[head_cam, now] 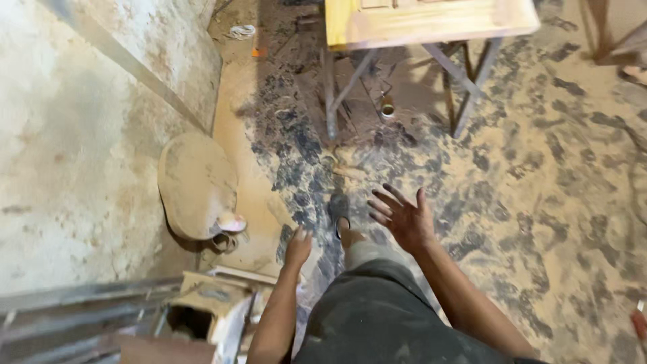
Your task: The person sweeps wood shavings from the floor with a broom, then walks to a wooden door and applies wood filler with a putty knife. The person smooths the filler into the door's grooves and edges, then sands the filled areas with sandpaper.
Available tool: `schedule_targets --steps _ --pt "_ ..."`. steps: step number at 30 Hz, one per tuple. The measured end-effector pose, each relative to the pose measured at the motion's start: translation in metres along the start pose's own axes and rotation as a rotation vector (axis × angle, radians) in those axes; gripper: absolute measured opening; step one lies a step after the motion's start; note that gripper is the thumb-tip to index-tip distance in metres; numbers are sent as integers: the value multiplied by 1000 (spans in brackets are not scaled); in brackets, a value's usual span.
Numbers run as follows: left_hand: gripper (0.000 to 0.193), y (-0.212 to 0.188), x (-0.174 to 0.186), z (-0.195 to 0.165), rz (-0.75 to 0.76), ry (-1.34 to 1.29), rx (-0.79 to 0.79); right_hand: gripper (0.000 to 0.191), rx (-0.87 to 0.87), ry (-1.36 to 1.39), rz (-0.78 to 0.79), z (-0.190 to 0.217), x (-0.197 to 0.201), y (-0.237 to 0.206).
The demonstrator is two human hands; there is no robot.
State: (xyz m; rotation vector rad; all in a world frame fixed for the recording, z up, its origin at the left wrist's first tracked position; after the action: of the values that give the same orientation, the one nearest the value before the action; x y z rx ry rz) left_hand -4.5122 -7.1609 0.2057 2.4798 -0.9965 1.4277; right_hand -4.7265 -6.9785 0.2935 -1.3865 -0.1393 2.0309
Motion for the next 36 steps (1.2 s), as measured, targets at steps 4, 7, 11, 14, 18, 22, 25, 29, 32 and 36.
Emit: schedule_targets --steps 4,7,11,14,18,22,25,29,32,36 --pt "59 77 17 82 457 300 272 60 -17 -143 -129 27 -26 189" --pt "57 134 49 121 527 138 554 34 -32 -154 -111 44 -80 312" --pt "54 248 93 138 399 -52 696 30 26 -192 -7 69 -166 457" --pt "52 357 115 140 392 -119 698 32 83 -555 -139 90 -201 564" --pt "49 525 150 141 503 -84 624 26 258 -288 -158 128 -226 699" --pt "48 711 203 135 530 43 496 31 379 -196 -326 171 -220 789" --pt "47 857 249 112 444 70 375 23 484 -451 -455 215 -215 836" --pt "46 1035 289 61 292 -96 262 18 592 -736 -532 284 -210 913" --pt "43 1143 286 11 299 -206 161 39 703 -1264 -635 353 -213 989" --pt "40 1239 244 -61 382 -155 50 80 611 -1525 -739 431 -200 1088"
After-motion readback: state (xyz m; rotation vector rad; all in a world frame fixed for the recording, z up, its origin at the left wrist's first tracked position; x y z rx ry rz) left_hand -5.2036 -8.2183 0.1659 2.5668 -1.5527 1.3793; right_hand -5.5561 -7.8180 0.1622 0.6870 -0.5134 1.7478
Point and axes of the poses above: each hand's wrist, its own y-axis towards the middle knuckle, its own x-axis out of the back of the hand, z = x × y, the point moved 7 cm from there along y, towards the middle knuckle, and after that the axes turned 14 degrees about y, right-handed, at the moved point
